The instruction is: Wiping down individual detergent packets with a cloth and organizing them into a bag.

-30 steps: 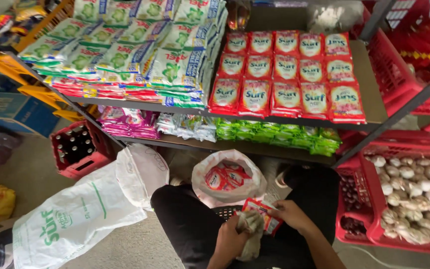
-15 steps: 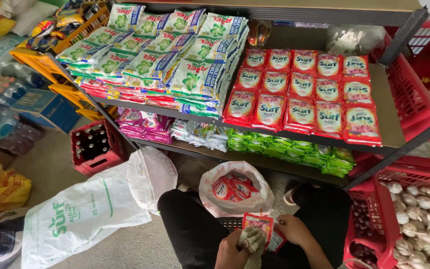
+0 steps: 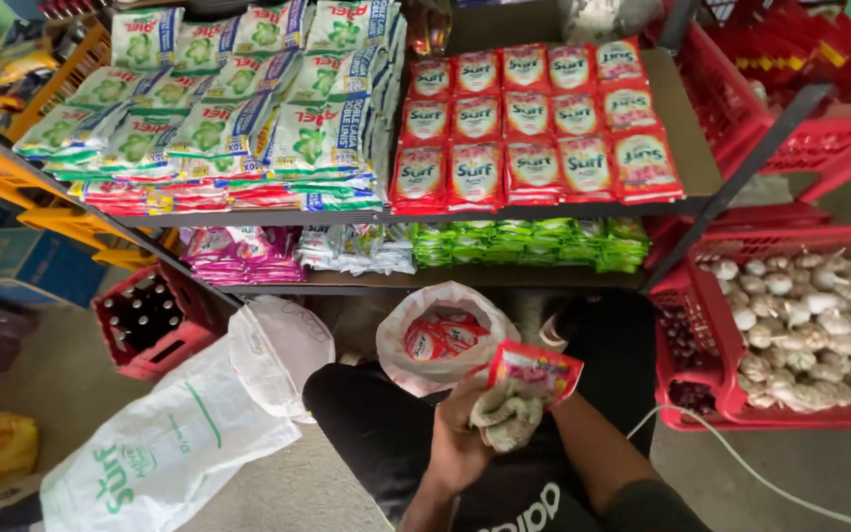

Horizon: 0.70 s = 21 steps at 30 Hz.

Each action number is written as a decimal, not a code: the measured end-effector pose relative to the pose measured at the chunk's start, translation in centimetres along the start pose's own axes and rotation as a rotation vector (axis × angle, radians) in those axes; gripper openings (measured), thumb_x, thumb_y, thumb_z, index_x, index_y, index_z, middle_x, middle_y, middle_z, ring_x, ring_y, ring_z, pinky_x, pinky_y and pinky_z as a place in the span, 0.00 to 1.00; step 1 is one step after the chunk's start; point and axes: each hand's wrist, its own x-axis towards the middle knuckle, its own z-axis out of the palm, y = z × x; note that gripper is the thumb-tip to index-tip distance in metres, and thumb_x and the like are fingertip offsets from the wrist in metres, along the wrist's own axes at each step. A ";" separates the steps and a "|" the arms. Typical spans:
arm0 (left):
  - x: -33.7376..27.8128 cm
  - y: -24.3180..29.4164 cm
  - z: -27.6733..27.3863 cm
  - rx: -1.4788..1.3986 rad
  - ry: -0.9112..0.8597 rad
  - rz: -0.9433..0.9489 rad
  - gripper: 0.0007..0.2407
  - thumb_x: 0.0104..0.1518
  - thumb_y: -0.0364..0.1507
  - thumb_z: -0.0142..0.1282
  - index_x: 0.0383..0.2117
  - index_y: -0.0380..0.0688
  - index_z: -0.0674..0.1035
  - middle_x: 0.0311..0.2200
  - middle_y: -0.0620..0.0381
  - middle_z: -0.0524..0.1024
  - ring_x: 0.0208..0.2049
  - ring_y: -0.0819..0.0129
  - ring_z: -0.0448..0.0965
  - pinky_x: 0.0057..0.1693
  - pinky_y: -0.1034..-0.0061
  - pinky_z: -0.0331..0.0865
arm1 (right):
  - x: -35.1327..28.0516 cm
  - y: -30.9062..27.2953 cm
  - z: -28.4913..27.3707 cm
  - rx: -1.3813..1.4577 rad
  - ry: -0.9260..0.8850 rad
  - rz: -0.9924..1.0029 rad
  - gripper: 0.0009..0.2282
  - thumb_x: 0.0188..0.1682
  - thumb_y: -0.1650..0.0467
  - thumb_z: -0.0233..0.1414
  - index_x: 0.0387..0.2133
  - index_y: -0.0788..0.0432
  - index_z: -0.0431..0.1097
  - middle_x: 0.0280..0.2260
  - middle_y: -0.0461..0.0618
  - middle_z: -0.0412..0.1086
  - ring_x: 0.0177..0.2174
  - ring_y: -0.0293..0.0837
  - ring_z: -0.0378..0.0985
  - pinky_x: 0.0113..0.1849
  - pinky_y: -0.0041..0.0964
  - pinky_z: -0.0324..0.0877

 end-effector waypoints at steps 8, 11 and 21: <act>3.8 5.7 -3.0 0.072 0.096 0.128 0.13 0.47 0.22 0.63 0.40 0.35 0.83 0.45 0.47 0.81 0.41 0.62 0.81 0.48 0.72 0.73 | 0.3 -5.6 -0.6 0.450 -0.103 -0.208 0.18 0.45 0.60 0.46 0.42 0.59 0.68 0.45 0.58 0.72 0.43 0.60 0.73 0.46 0.54 0.66; 4.7 7.2 -3.2 0.105 0.124 0.175 0.12 0.51 0.25 0.61 0.40 0.34 0.81 0.44 0.48 0.80 0.39 0.61 0.79 0.46 0.72 0.71 | -0.3 -6.5 -2.1 0.588 -0.178 -0.261 0.20 0.46 0.59 0.46 0.45 0.60 0.67 0.47 0.60 0.70 0.45 0.61 0.72 0.47 0.56 0.65; 3.8 4.7 -1.8 -0.018 0.056 0.151 0.10 0.51 0.23 0.60 0.38 0.29 0.81 0.42 0.46 0.80 0.35 0.62 0.78 0.41 0.74 0.70 | -2.4 -6.7 -6.9 1.142 -0.264 -0.377 0.28 0.47 0.55 0.45 0.54 0.64 0.61 0.53 0.65 0.66 0.51 0.65 0.68 0.52 0.61 0.62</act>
